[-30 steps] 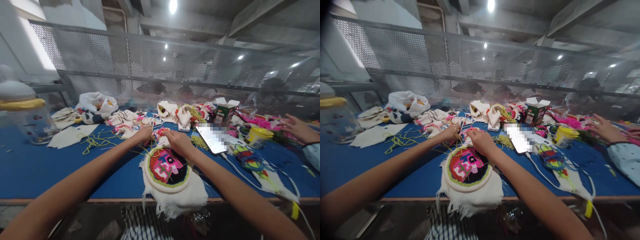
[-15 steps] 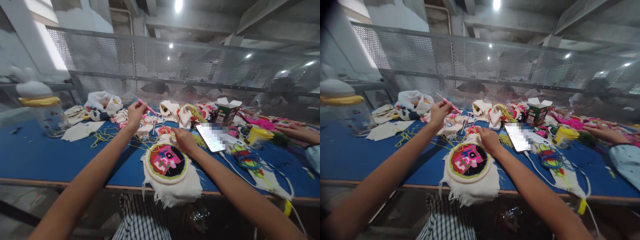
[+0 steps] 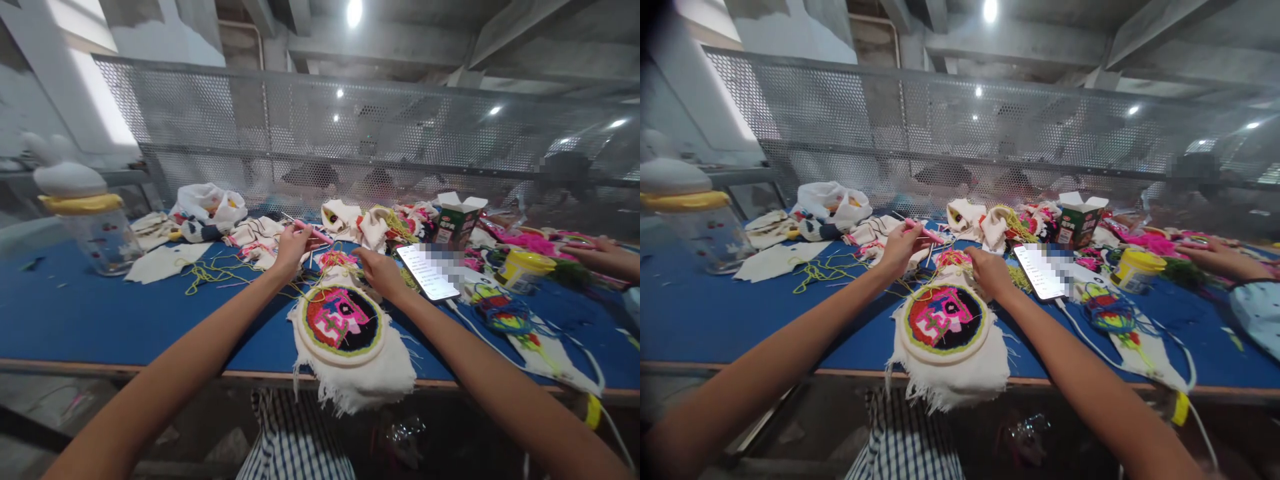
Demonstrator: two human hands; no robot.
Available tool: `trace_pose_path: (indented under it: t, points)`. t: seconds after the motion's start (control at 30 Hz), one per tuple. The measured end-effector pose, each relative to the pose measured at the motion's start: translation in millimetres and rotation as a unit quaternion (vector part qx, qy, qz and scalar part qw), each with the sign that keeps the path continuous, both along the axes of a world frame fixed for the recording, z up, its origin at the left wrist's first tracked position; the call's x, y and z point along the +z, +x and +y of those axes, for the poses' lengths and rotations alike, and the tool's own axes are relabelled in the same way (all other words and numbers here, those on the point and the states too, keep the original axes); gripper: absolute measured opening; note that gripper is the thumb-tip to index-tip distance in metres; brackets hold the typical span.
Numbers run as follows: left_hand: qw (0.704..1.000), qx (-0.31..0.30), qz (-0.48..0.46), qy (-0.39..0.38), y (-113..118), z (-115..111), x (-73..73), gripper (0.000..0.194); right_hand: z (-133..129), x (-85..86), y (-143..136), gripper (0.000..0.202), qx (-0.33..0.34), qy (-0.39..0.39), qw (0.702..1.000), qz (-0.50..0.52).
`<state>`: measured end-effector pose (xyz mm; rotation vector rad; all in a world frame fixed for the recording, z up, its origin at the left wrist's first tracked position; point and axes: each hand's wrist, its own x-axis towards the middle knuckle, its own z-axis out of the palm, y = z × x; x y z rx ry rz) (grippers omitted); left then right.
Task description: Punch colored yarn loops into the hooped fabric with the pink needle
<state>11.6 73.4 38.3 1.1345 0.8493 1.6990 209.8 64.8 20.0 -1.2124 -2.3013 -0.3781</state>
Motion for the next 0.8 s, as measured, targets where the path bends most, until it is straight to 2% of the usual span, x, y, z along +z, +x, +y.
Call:
trace_pose_path:
  t: [0.27, 0.67, 0.8]
  points:
    - [1.000, 0.010, -0.022, 0.007, 2.4, -1.3, -0.7, 0.008, 0.3, 0.5, -1.4, 0.029, 0.011, -0.017, 1.000, 0.002]
    - [1.000, -0.008, 0.020, 0.019, 9.7, -3.8, -7.6, 0.008, -7.8, 6.5, -7.1, 0.028, 0.019, -0.041, 0.999, 0.001]
    - [1.000, -0.004, 0.021, 0.017, 10.4, -5.6, -5.9, 0.007, -6.6, 5.6, -6.5, 0.027, 0.022, -0.044, 0.999, 0.009]
